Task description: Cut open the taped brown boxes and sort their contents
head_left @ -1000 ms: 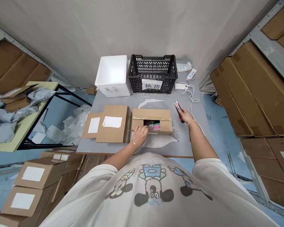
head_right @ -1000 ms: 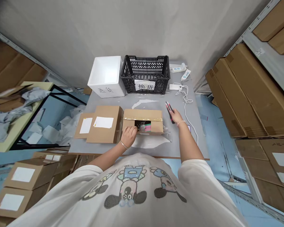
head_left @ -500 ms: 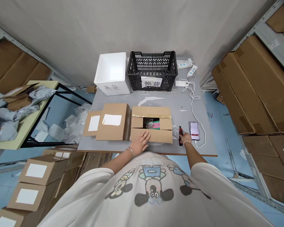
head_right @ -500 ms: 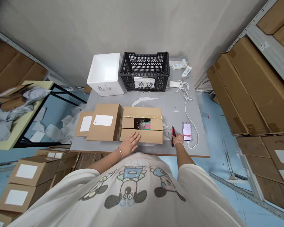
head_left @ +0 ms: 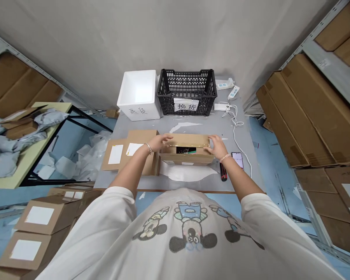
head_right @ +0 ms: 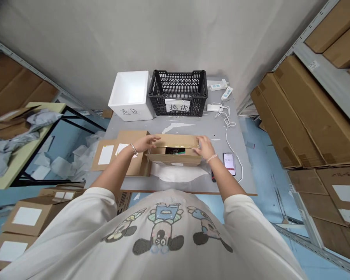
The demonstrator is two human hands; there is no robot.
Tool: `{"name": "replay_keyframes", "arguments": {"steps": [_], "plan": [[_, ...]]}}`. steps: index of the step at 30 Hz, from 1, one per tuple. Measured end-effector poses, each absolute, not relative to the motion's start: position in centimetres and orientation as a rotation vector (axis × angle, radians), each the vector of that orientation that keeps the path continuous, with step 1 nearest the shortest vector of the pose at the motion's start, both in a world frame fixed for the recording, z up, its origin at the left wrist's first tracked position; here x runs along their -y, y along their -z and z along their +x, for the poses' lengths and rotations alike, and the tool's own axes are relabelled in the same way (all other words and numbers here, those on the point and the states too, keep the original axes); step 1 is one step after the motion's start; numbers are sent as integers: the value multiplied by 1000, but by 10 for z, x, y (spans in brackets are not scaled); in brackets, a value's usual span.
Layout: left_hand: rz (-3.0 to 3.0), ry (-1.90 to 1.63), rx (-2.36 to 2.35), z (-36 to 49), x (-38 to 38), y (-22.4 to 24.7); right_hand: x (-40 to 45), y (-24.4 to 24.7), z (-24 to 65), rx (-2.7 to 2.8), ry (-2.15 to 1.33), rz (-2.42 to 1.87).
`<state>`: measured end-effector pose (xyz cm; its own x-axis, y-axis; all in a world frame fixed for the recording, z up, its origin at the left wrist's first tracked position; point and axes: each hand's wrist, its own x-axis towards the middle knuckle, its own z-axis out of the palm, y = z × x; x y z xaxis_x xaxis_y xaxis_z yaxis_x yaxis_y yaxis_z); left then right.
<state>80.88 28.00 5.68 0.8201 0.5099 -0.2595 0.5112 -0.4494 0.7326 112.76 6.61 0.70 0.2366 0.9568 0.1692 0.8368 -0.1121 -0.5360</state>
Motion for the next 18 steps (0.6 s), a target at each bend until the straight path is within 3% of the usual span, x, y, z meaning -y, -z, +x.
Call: {"name": "replay_keyframes", "arguments": {"steps": [4, 9, 14, 18], "plan": [[2557, 104, -839, 831, -303, -44, -86, -43, 1097, 2009, -688, -1711], [2812, 173, -668, 844, -286, -26, -51, -42, 1046, 2280, -1077, -1552], [2624, 95, -588, 846, -311, -39, -5, -18, 1011, 2311, -843, -1785], [2347, -21, -848, 862, -354, -51, 8, -2, 1000, 2339, -552, -1851]]}}
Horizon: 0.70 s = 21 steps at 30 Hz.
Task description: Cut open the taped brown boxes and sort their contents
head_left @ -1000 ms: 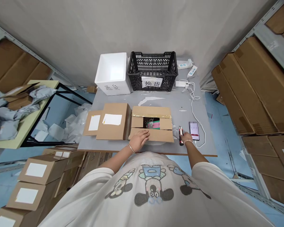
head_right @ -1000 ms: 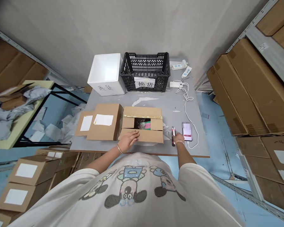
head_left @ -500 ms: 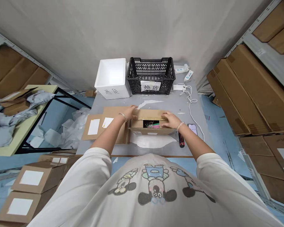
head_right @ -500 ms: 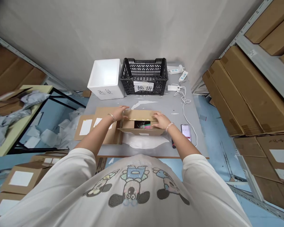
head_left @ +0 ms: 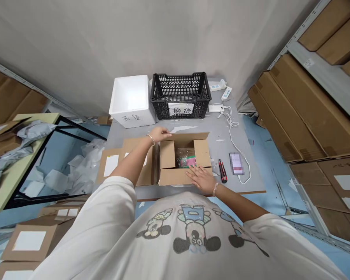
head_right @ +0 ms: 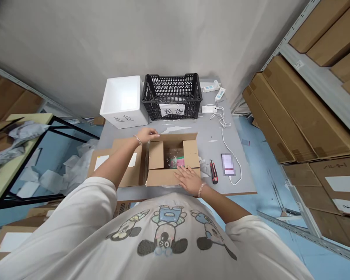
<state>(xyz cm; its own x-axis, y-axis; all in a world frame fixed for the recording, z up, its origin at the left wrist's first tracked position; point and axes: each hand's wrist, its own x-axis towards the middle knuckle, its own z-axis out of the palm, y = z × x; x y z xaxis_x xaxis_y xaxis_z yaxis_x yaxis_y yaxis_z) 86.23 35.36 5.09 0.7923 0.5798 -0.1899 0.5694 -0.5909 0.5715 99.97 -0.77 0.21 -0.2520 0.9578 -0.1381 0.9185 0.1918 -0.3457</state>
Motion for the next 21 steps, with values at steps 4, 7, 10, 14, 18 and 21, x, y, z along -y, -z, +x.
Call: {"name": "replay_keyframes", "arguments": {"steps": [4, 7, 10, 14, 18, 21], "plan": [[2018, -203, -1417, 890, -368, -35, 7, 13, 996, 2333, -365, -1857], [1885, -228, -1719, 910, -356, -15, 7, 21, 994, 2306, -322, -1863], [1953, -182, -1781, 921, -339, -7, 7, 18, 991, 2233, -389, -1892], [2259, -162, -1682, 913, -309, -21, -3, -8, 996, 1973, -627, -1927], [2434, -107, -1604, 890, -251, -28, -42, -40, 1011, 1628, -739, -2159], [2430, 71, -1558, 878, -211, -22, -79, -51, 1014, 1334, -763, -2600]]}}
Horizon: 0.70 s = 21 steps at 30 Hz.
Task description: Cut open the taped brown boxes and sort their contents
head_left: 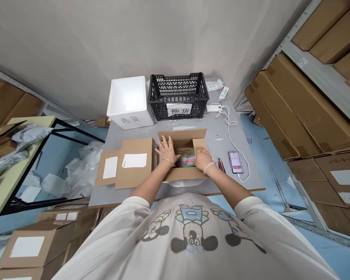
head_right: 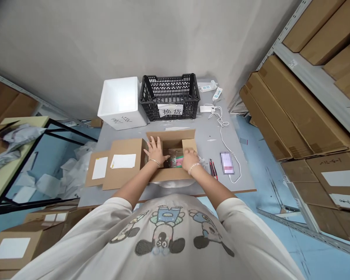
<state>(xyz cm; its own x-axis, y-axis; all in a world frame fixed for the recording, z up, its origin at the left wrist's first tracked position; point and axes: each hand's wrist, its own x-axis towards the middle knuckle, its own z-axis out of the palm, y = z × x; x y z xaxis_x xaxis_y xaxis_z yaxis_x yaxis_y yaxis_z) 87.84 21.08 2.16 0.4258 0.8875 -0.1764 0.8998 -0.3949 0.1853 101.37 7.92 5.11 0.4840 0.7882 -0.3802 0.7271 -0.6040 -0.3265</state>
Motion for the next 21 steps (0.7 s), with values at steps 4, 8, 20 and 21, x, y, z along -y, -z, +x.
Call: {"name": "replay_keyframes", "arguments": {"steps": [4, 8, 20, 21], "plan": [[2326, 71, -1429, 865, -203, -22, -104, -51, 1012, 1084, -759, -2868], [2225, -188, -1198, 832, -235, -38, -83, -52, 1046, 1200, -733, -2541], [2498, -123, -1513, 762, -231, -43, -7, -21, 1141, 753, -662, -2627], [2516, -64, -1465, 762, -227, -43, -8, -21, 1139, 803, -586, -2669]]}}
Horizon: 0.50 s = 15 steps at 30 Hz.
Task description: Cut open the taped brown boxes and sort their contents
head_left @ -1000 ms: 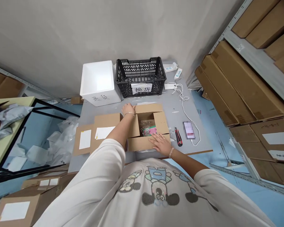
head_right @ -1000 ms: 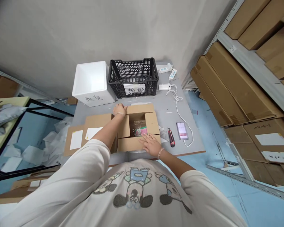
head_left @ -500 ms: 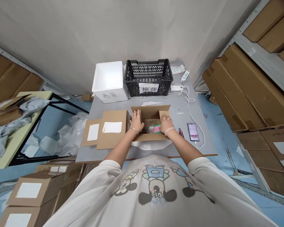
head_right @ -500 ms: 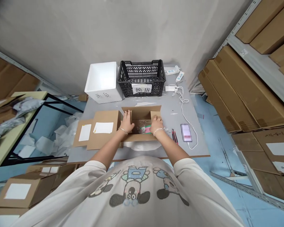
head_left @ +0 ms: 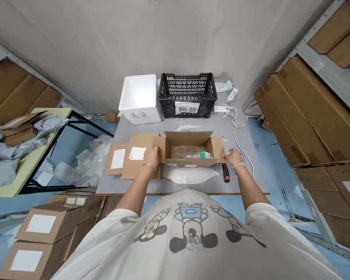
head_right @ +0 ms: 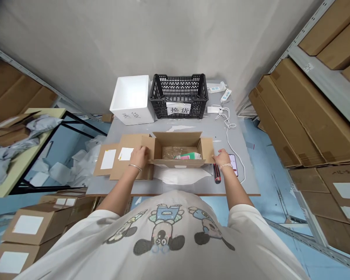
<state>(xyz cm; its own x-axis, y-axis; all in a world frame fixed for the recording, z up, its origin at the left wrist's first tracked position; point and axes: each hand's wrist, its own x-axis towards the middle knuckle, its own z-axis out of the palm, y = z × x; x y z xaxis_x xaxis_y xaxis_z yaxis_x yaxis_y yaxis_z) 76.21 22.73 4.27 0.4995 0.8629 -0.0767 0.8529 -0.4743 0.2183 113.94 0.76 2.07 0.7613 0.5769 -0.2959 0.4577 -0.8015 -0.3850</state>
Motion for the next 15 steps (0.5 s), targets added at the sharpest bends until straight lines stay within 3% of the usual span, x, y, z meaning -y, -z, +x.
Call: {"name": "replay_keyframes", "arguments": {"steps": [6, 11, 15], "plan": [[2540, 67, -1223, 758, -207, -40, -39, -65, 1125, 1309, -272, -2629], [2459, 274, -1090, 750, -193, -42, -93, -85, 1082, 1930, -730, -2236], [2503, 355, -1135, 754, -183, -40, -122, -55, 1049, 2093, -936, -2332]]}}
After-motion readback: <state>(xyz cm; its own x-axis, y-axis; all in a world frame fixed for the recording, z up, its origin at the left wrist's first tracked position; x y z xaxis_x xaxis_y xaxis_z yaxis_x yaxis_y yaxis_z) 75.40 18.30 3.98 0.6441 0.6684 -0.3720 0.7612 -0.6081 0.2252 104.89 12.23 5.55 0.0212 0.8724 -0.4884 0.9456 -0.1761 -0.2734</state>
